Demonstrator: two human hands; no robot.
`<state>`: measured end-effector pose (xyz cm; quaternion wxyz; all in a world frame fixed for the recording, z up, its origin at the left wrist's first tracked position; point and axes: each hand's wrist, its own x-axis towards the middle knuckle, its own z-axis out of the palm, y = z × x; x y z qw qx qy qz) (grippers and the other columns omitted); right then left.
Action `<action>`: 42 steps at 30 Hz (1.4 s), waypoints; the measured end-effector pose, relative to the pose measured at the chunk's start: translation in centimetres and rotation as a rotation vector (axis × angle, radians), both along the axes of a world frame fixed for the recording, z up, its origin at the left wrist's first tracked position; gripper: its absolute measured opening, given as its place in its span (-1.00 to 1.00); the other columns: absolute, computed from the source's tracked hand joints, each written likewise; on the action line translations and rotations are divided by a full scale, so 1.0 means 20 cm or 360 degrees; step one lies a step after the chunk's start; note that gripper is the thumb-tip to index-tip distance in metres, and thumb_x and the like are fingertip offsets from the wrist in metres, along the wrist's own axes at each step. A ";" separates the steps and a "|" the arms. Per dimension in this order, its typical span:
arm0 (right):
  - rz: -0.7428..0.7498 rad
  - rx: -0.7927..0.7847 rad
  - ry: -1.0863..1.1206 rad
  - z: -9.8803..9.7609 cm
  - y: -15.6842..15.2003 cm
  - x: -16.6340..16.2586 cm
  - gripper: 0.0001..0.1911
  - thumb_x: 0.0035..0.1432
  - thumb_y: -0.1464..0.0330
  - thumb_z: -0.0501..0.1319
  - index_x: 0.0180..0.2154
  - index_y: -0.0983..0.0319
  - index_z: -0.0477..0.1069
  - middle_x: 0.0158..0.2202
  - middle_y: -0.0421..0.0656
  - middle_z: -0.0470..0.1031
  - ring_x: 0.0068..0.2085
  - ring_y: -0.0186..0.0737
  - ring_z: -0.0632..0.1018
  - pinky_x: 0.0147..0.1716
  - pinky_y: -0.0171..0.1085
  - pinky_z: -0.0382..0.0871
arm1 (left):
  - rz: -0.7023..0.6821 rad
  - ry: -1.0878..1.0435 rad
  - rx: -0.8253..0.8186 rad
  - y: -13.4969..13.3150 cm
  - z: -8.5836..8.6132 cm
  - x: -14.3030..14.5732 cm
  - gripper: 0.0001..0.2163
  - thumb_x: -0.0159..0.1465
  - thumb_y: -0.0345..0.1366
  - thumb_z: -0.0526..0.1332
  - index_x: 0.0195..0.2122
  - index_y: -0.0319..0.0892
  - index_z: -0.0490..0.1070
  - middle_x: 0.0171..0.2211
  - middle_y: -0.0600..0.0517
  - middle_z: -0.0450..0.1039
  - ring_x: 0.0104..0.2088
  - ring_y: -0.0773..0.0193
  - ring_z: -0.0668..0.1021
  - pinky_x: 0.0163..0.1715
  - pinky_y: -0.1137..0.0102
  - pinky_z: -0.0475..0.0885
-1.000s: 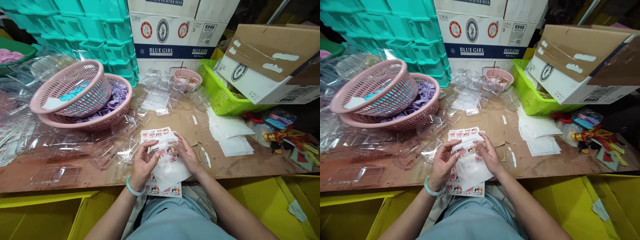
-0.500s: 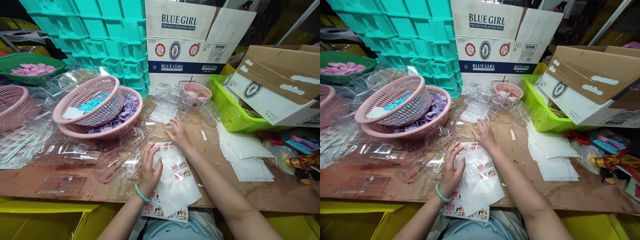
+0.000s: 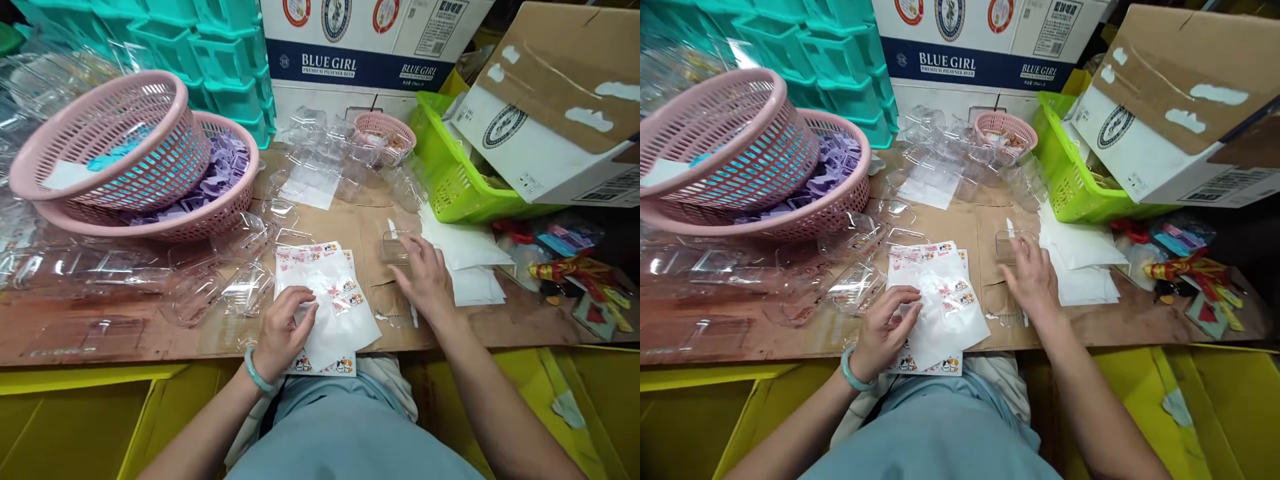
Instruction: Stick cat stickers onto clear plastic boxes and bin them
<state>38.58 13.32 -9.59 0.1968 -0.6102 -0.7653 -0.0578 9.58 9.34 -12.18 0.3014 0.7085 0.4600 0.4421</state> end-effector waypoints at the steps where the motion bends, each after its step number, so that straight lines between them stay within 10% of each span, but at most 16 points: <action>1: 0.0162 -0.0063 -0.0008 -0.01 -0.09 -0.02 -0.44 0.15 0.21 0.25 0.16 0.19 0.29 0.18 0.12 0.32 0.12 0.15 0.38 0.06 0.10 0.29 | 0.0047 -0.0034 -0.0070 -0.03 0.00 0.01 -0.87 0.24 -0.38 0.19 -0.17 -0.14 0.41 -0.18 -0.08 0.45 -0.14 0.19 0.50 -0.13 0.32 0.39; 6: 0.0989 -0.0408 0.0028 -0.10 -0.43 -0.12 -0.47 0.20 0.37 0.22 0.19 0.15 0.25 0.20 0.00 0.35 0.20 0.04 0.37 0.11 0.10 0.34 | 0.0168 -0.0355 -0.0702 -0.14 0.04 -0.01 -0.82 0.26 -0.15 0.19 -0.35 -0.16 0.39 -0.41 0.04 0.38 -0.44 0.32 0.44 -0.44 0.46 0.36; 10: 0.0966 -0.0176 0.0249 -0.12 -0.52 -0.12 -0.60 0.22 0.52 0.11 0.07 0.15 0.39 -0.03 -0.04 0.57 -0.03 -0.12 0.58 -0.05 -0.06 0.51 | -0.0124 -0.0208 -0.1148 -0.22 0.10 -0.08 -0.57 0.21 0.00 0.21 -0.66 -0.20 0.32 -0.66 0.07 0.26 -0.60 0.38 0.30 -0.58 0.47 0.24; 14: 0.0872 -0.0065 0.0352 -0.08 -0.54 -0.17 -0.57 0.22 0.52 0.11 0.08 0.12 0.40 0.02 -0.04 0.53 -0.01 -0.12 0.58 -0.04 -0.09 0.51 | -0.0459 -0.0754 -0.1719 -0.27 0.11 -0.07 -0.54 0.14 0.15 0.19 -0.41 -0.21 0.52 -0.45 -0.08 0.52 -0.43 0.19 0.53 -0.40 0.34 0.45; 16: 0.0956 -0.0121 0.0328 -0.07 -0.53 -0.23 -0.63 0.22 0.45 0.16 0.06 0.11 0.42 0.03 -0.07 0.52 0.03 -0.06 0.55 0.01 -0.02 0.47 | -0.0292 -0.1205 -0.1865 -0.26 0.10 -0.02 -0.63 0.13 0.05 0.26 -0.30 -0.20 0.53 -0.36 -0.10 0.57 -0.38 0.14 0.57 -0.35 0.29 0.48; 21: 0.0756 -0.0183 0.0690 -0.05 -0.48 -0.35 -0.59 0.15 0.22 0.29 0.03 0.17 0.43 0.03 -0.03 0.52 0.09 0.00 0.49 0.09 0.06 0.38 | 0.0413 -0.1606 -0.1841 -0.22 0.09 0.11 -0.85 -0.01 -0.37 0.35 -0.38 -0.24 0.51 -0.40 -0.04 0.59 -0.39 0.17 0.59 -0.34 0.31 0.51; 42: 0.0018 -0.0756 0.1978 -0.07 -0.35 -0.46 -0.86 0.12 0.25 0.29 -0.32 0.16 0.58 -0.24 -0.13 0.61 -0.14 -0.11 0.58 -0.04 -0.09 0.45 | -0.0102 -0.1542 -0.1740 -0.19 0.08 0.16 -0.69 0.04 -0.30 0.37 -0.17 -0.23 0.53 -0.33 -0.01 0.59 -0.38 0.26 0.56 -0.37 0.42 0.46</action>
